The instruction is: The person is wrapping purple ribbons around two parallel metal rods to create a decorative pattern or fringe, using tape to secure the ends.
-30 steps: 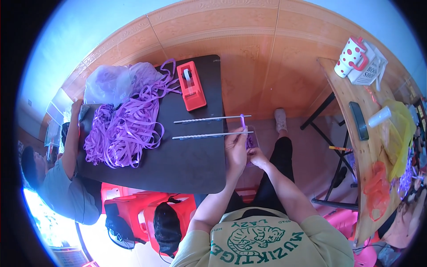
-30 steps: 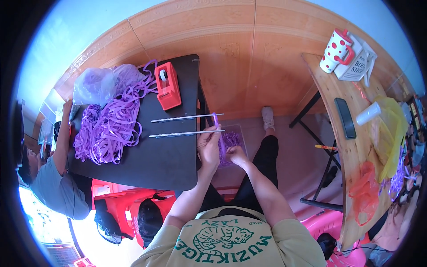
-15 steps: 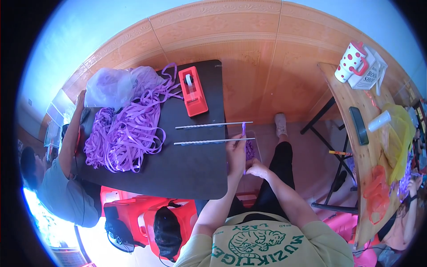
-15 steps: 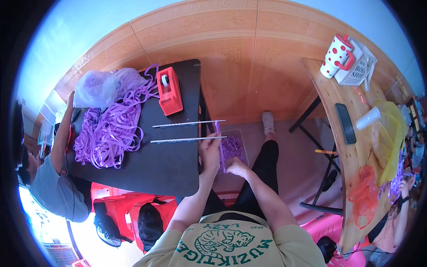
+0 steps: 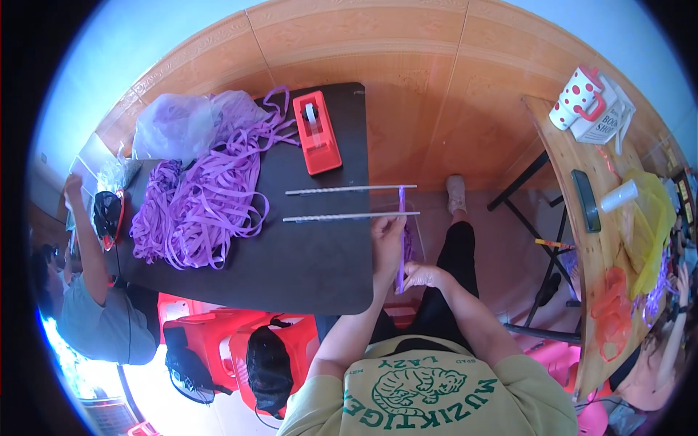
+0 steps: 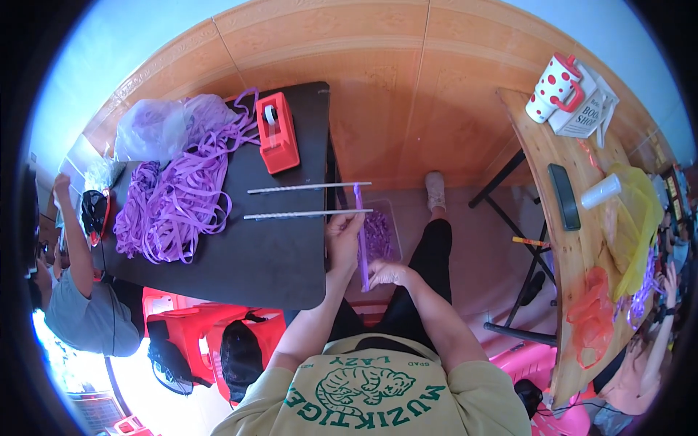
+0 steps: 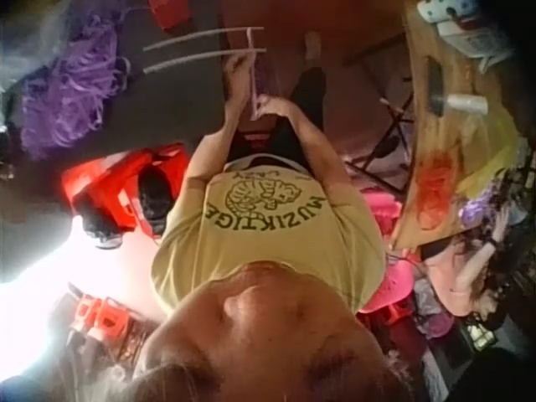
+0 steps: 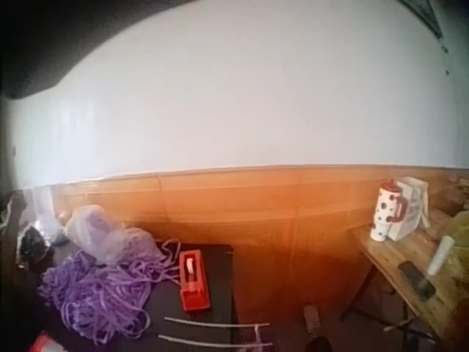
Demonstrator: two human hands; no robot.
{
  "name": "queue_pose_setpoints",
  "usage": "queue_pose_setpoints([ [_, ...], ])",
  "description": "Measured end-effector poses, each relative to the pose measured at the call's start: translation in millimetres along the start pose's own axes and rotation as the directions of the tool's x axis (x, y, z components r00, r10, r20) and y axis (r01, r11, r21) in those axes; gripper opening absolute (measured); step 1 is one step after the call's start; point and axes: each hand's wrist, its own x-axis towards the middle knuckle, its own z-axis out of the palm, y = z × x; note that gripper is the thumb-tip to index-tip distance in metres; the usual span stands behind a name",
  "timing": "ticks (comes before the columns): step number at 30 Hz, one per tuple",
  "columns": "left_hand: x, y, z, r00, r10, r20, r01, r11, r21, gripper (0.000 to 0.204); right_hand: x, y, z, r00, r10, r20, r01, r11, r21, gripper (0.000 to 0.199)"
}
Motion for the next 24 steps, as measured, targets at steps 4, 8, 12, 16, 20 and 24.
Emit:
queue_pose_setpoints([
  [4, -4, 20, 9, 0.994, -0.066, 0.09, 0.077, 0.989, -0.128, 0.007, -15, 1, -7, 0.996, 0.063, 0.063, -0.063, 0.998, -0.009, 0.024],
  [8, -8, 25, 0, 0.975, -0.15, 0.166, 0.186, 0.956, -0.229, 0.009, -31, -5, 4, 0.997, -0.032, -0.066, 0.03, 0.999, -0.03, 0.027],
  [12, -20, 29, 1, 0.965, -0.213, 0.155, 0.239, 0.954, -0.179, 0.01, -67, -30, -4, 0.886, 0.131, -0.444, 0.01, 0.954, 0.301, 0.026],
  [16, -40, 44, 6, 0.956, -0.235, 0.177, 0.268, 0.943, -0.196, 0.012, -70, -40, -39, 0.314, -0.462, -0.829, 0.078, 0.883, -0.463, 0.019],
  [20, -56, 53, 0, 0.949, -0.27, 0.162, 0.305, 0.918, -0.253, 0.012, -88, -184, -6, 0.022, -0.94, -0.34, 0.019, 0.34, -0.94, 0.027],
  [24, -70, 63, 4, 0.933, -0.328, 0.144, 0.356, 0.896, -0.266, 0.012, -91, -206, -1, 0.074, -0.997, 0.039, -0.01, -0.039, -0.999, 0.037],
])
